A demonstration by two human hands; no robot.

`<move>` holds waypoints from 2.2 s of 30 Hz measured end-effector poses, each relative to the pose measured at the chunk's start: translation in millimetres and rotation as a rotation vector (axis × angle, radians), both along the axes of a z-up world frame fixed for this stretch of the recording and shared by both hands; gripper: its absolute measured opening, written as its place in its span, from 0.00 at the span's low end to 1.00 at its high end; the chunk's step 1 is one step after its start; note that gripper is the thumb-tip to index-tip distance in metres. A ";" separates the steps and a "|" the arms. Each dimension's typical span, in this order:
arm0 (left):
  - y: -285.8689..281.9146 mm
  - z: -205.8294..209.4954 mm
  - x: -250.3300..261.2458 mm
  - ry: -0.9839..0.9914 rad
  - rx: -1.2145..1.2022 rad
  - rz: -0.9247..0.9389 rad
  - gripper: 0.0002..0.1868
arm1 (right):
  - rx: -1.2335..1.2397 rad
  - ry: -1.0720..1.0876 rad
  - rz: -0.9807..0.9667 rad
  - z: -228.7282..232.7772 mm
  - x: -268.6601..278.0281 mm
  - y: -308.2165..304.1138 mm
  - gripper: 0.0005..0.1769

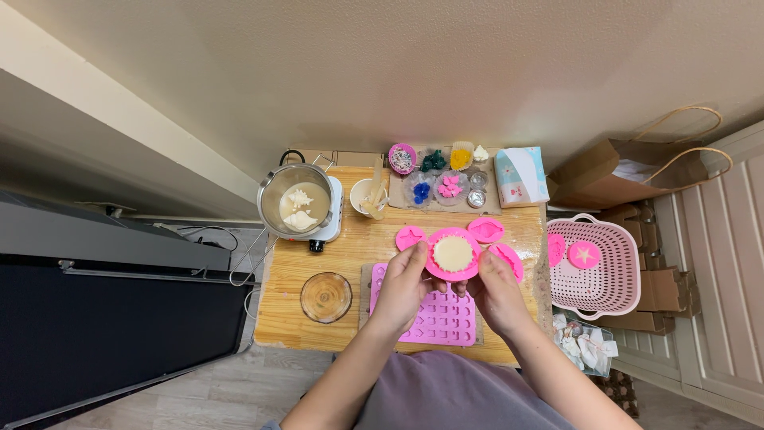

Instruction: Demolding decorative wax pieces and arranging them into silicone molds for candle production.

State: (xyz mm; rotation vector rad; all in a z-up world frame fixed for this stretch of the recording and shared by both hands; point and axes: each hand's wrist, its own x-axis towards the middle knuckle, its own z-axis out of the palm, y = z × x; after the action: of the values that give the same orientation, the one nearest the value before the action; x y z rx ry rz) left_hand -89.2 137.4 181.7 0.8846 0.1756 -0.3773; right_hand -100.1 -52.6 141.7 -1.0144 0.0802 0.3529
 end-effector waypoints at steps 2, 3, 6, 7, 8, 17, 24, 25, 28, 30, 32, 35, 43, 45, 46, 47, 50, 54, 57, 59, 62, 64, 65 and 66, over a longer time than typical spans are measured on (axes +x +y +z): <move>2.1 3.8 0.3 0.008 -0.008 -0.011 0.19 | 0.015 0.002 0.003 1.9 -0.1 -1.8 0.27; 4.0 7.2 1.3 -0.002 0.021 -0.030 0.18 | 0.005 0.004 0.018 3.6 0.8 -2.5 0.27; 9.7 13.7 3.3 -0.011 0.070 -0.062 0.16 | -0.025 -0.004 0.055 -4.1 -0.1 -7.6 0.27; 11.4 15.4 4.5 -0.011 0.087 -0.075 0.15 | -0.048 -0.015 0.078 -8.6 0.0 -10.0 0.28; 11.6 14.0 5.1 -0.012 0.087 -0.074 0.15 | -0.047 -0.015 0.078 -0.2 1.7 -8.3 0.28; 7.3 2.9 6.0 -0.182 0.261 -0.029 0.17 | -0.241 -0.063 0.125 7.3 4.6 -14.1 0.31; 3.7 4.5 4.2 0.064 0.032 -0.013 0.17 | -0.156 0.016 0.125 -3.5 8.5 -14.8 0.28; 4.1 4.8 3.9 0.107 0.000 -0.020 0.18 | -0.130 0.015 0.135 -10.8 9.5 -17.1 0.27; 6.8 -1.8 3.9 0.102 0.023 -0.015 0.19 | -0.271 -0.121 0.107 7.2 15.5 -12.8 0.20; 9.7 7.0 3.5 0.109 0.053 -0.016 0.19 | -0.413 -0.237 0.035 48.9 18.8 -0.3 0.16; 9.1 9.2 3.6 0.114 0.079 -0.018 0.19 | -0.557 -0.355 -0.038 80.0 21.6 3.2 0.15; 11.7 3.4 3.0 0.095 0.113 -0.044 0.20 | -0.809 -0.617 -0.062 103.3 25.5 1.2 0.21; 16.7 -4.4 2.3 0.051 0.086 -0.121 0.20 | -1.091 -0.961 0.283 137.3 29.7 -7.0 0.36; 18.3 -8.7 0.1 0.060 0.076 -0.131 0.19 | -1.135 -0.930 0.340 147.6 29.0 -7.0 0.36; 18.9 -10.9 -1.2 0.069 0.066 -0.142 0.19 | -1.180 -0.896 0.397 152.7 28.4 -7.2 0.37; 19.3 -4.9 -0.9 0.069 0.067 -0.141 0.19 | -1.179 -0.896 0.397 156.4 28.9 -7.2 0.37; 20.1 9.2 0.0 0.113 0.051 -0.150 0.19 | -1.241 -0.928 0.450 165.4 30.1 -7.8 0.38; 22.6 5.8 -1.2 0.116 0.078 -0.193 0.19 | -1.251 -0.968 0.514 171.1 32.9 -10.4 0.39; 25.2 5.7 -0.7 0.080 0.099 -0.236 0.19 | -1.225 -0.994 0.543 175.5 36.6 -11.0 0.40; 25.5 6.8 -1.0 0.073 0.115 -0.258 0.19 | -1.214 -1.004 0.557 179.6 37.8 -11.0 0.40; 28.0 3.6 -0.2 0.079 0.150 -0.283 0.18 | -1.208 -0.957 0.622 185.7 39.9 -8.3 0.40; 30.2 -2.8 -1.5 0.052 0.159 -0.295 0.19 | -1.230 -0.947 0.665 186.4 39.1 -5.8 0.38; 30.6 -0.6 -0.9 0.052 0.159 -0.295 0.19 | -1.230 -0.947 0.664 185.1 38.5 -4.9 0.38; 30.9 1.6 -0.3 0.054 0.165 -0.303 0.19 | -1.252 -0.971 0.666 183.8 37.8 -3.9 0.37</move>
State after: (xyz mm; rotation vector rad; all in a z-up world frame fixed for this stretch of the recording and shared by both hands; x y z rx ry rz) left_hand -89.5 168.4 183.4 1.0674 0.1235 -0.6763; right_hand -62.3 -56.5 325.5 -2.3615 -1.0600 0.3623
